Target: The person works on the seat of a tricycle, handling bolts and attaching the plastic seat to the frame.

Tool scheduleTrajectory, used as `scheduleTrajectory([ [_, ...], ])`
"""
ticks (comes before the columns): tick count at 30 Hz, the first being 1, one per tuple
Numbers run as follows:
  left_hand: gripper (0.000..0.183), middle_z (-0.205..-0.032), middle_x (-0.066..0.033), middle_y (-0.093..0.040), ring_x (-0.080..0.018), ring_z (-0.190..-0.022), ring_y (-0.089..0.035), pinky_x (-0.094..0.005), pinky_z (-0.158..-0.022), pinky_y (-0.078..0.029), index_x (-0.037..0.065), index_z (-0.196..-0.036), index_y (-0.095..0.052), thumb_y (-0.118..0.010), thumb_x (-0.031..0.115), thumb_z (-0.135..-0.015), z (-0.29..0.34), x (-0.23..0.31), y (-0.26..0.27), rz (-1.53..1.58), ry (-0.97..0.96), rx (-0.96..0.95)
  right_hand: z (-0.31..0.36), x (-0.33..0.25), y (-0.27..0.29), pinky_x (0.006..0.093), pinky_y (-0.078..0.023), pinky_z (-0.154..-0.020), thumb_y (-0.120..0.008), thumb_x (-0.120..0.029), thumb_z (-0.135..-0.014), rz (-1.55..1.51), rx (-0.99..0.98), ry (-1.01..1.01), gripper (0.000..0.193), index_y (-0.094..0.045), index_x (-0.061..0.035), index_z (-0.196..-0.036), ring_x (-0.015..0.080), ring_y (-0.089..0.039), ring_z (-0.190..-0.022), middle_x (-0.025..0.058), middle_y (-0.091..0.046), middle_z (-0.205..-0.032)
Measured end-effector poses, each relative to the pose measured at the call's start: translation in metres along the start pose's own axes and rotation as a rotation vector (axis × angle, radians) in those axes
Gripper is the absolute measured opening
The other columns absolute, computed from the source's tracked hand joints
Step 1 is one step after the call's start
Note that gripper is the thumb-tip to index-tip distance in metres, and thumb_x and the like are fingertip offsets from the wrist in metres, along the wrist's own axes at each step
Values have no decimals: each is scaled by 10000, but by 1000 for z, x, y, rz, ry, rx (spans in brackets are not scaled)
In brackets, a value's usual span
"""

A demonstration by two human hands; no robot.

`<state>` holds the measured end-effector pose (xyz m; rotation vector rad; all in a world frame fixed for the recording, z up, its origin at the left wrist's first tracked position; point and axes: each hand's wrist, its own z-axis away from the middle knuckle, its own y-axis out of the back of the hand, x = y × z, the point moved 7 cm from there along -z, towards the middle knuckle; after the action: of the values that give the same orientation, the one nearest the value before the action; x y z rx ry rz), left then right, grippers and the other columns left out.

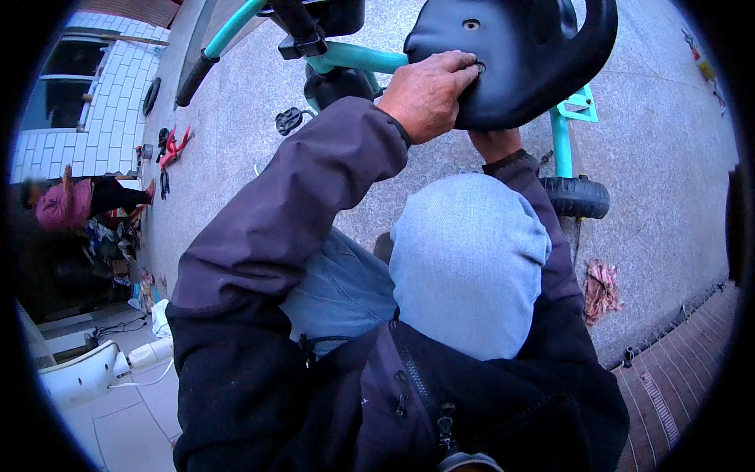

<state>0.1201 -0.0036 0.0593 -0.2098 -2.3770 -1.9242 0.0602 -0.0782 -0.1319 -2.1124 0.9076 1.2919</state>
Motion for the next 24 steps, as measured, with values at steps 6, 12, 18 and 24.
scheduleTrajectory([
  [6,270,-957,-141,-639,-311,-816,-654,-381,-691,-563,53,-1028,-608,-642,61,-760,1,2,4,34,-63,120,2,22,8,377,-362,-1051,-548,-179,-943,-223,-83,-98,380,-451,-70,-1294,225,-462,-1208,69,-500,-1285],
  [12,320,-1022,-145,-629,-320,-859,-648,-387,-726,-560,69,-1090,-595,-642,65,-774,1,-4,-11,-116,4,-54,-1,9,1,384,-360,-1050,-523,-224,-960,-708,-75,-199,373,-450,-55,-1285,210,-456,-1210,78,-483,-1305],
  [18,368,-1123,-144,-599,-316,-931,-627,-383,-771,-545,67,-1179,-564,-611,82,-815,0,7,8,78,-95,87,1,13,-3,387,-358,-1060,-515,-229,-963,-941,13,-284,387,-437,-58,-1302,212,-453,-1220,80,-477,-1319],
  [24,362,-1094,-168,-581,-310,-881,-600,-382,-733,-512,19,-1193,-532,-581,183,-874,6,-9,-17,-76,-143,36,2,16,-6,390,-356,-1070,-506,-234,-966,-1031,39,-307,401,-423,-61,-1318,214,-451,-1230,82,-471,-1333],
])
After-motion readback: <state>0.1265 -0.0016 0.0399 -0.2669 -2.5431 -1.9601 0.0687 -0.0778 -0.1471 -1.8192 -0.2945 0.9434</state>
